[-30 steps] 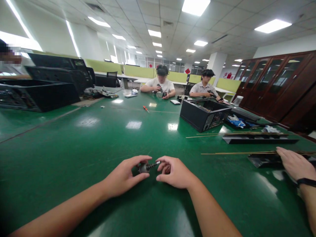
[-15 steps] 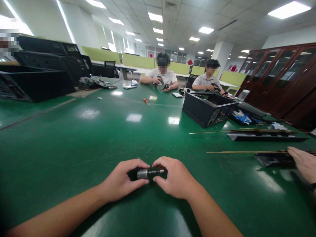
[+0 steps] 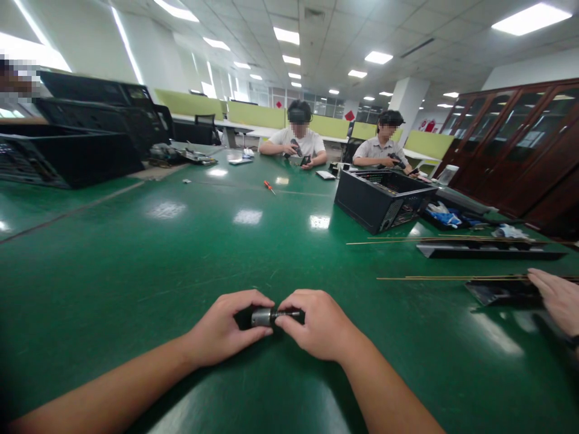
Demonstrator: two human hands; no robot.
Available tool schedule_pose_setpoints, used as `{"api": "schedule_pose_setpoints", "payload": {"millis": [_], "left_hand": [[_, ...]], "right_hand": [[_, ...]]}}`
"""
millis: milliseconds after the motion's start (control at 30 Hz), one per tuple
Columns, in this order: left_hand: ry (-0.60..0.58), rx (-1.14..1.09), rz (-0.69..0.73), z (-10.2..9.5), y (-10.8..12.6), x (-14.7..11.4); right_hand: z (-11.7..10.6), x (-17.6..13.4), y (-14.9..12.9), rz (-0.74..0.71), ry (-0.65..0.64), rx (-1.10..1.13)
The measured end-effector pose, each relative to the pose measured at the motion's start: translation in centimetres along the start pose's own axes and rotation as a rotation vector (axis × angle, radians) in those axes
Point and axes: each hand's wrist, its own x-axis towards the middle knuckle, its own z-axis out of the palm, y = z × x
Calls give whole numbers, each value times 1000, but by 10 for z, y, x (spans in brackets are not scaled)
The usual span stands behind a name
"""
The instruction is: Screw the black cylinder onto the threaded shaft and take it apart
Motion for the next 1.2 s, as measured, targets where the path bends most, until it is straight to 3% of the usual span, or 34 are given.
{"api": "schedule_pose_setpoints", "payload": {"millis": [1200], "left_hand": [[33, 27, 33, 1, 2, 0]], "right_hand": [[1, 0, 0, -14, -49, -100]]}}
